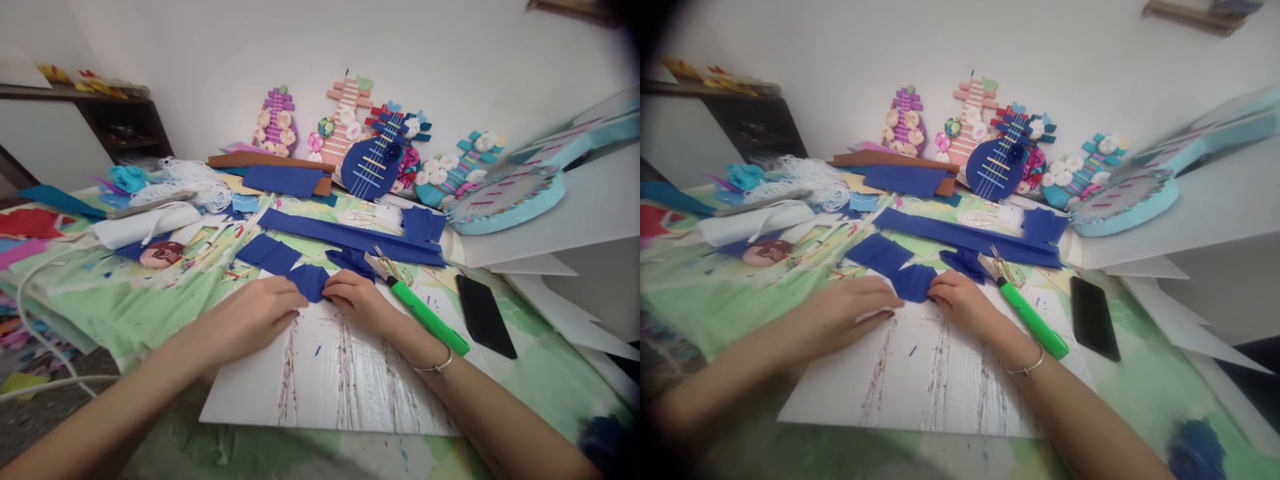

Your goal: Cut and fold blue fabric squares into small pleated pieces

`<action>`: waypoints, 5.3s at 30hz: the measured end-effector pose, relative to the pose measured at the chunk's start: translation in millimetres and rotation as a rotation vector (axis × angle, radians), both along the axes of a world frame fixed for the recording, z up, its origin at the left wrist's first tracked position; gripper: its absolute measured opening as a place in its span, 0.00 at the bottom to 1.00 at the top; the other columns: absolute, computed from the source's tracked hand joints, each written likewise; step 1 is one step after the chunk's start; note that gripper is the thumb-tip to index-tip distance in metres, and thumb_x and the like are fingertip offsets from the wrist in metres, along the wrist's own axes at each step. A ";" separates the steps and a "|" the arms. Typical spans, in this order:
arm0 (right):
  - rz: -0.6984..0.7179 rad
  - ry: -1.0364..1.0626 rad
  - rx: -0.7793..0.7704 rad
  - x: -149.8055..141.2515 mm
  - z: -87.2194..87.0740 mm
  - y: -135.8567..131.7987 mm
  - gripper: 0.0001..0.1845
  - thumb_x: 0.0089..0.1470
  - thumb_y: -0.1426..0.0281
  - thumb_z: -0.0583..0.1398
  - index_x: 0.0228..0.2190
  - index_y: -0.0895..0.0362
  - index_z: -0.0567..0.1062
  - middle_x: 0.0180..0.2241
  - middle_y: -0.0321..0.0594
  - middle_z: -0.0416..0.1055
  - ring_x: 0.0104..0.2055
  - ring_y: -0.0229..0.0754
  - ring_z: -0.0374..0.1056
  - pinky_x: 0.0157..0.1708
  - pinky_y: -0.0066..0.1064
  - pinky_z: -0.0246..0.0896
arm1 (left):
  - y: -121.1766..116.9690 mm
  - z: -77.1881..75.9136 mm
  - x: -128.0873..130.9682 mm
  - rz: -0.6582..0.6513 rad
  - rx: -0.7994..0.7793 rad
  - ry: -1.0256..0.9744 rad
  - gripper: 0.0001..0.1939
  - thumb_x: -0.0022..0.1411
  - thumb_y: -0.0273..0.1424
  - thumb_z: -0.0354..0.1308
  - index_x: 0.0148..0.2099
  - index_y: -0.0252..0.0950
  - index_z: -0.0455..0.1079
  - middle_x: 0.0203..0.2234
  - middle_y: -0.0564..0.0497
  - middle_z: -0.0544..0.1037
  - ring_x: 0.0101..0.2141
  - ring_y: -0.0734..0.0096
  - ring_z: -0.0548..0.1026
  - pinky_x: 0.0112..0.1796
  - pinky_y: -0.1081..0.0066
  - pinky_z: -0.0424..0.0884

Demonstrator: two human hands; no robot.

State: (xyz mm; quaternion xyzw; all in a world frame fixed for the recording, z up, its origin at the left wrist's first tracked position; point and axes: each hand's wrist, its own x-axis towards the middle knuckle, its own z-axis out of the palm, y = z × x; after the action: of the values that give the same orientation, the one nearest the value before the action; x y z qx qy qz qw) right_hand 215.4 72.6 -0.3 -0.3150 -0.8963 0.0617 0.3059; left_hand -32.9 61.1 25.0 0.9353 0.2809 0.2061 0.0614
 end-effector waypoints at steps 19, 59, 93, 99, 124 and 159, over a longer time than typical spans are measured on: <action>-0.049 -0.052 0.057 -2.1 2.8 1.8 0.08 0.57 0.76 0.56 0.35 0.58 0.76 0.35 0.44 0.75 0.39 0.43 0.65 0.41 0.38 0.65 | 25.0 -4.4 28.9 0.100 0.032 0.051 0.09 0.61 0.22 0.44 0.34 0.33 0.66 0.28 0.48 0.70 0.31 0.66 0.68 0.35 0.66 0.65; -0.360 0.027 -0.362 -6.3 3.9 9.6 0.08 0.50 0.79 0.58 0.23 0.57 0.68 0.24 0.35 0.64 0.30 0.39 0.59 0.30 0.29 0.51 | 38.7 -20.3 20.7 0.193 -0.311 -0.219 0.05 0.56 0.23 0.53 0.29 0.33 0.68 0.37 0.49 0.67 0.34 0.71 0.68 0.38 0.68 0.67; -0.450 -0.004 -0.348 -14.0 5.2 9.4 0.09 0.47 0.80 0.58 0.20 0.57 0.68 0.23 0.35 0.64 0.29 0.39 0.59 0.31 0.30 0.51 | 38.8 -21.4 25.7 0.263 -0.367 -0.137 0.09 0.60 0.29 0.47 0.28 0.34 0.61 0.36 0.48 0.64 0.34 0.68 0.67 0.37 0.65 0.66; -0.471 -0.006 -0.314 -15.9 3.7 8.5 0.08 0.47 0.79 0.58 0.20 0.57 0.68 0.23 0.36 0.64 0.29 0.39 0.59 0.30 0.30 0.51 | 37.0 -21.7 31.1 0.303 -0.321 -0.115 0.09 0.59 0.27 0.48 0.26 0.35 0.59 0.35 0.48 0.63 0.33 0.69 0.68 0.38 0.64 0.66; -0.238 -0.049 -0.042 -13.4 -1.9 5.0 0.14 0.50 0.84 0.54 0.31 0.56 0.73 0.36 0.44 0.67 0.40 0.46 0.59 0.42 0.40 0.61 | 30.7 -25.9 36.1 0.086 0.113 0.057 0.13 0.67 0.22 0.42 0.40 0.33 0.68 0.36 0.46 0.71 0.36 0.64 0.64 0.38 0.65 0.63; -0.078 -0.273 -0.025 4.1 17.7 -2.5 0.14 0.57 0.78 0.54 0.26 0.55 0.77 0.28 0.43 0.73 0.35 0.43 0.65 0.38 0.37 0.55 | 17.9 -24.5 9.1 0.055 0.091 0.053 0.12 0.67 0.26 0.46 0.41 0.36 0.72 0.38 0.46 0.76 0.41 0.62 0.67 0.44 0.62 0.62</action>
State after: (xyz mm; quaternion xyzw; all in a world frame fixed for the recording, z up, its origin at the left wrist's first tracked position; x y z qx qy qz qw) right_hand 219.4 70.1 17.4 -0.3590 -0.9158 0.0177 0.1795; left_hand -23.8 79.0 0.5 0.9342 0.2982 0.1956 0.0056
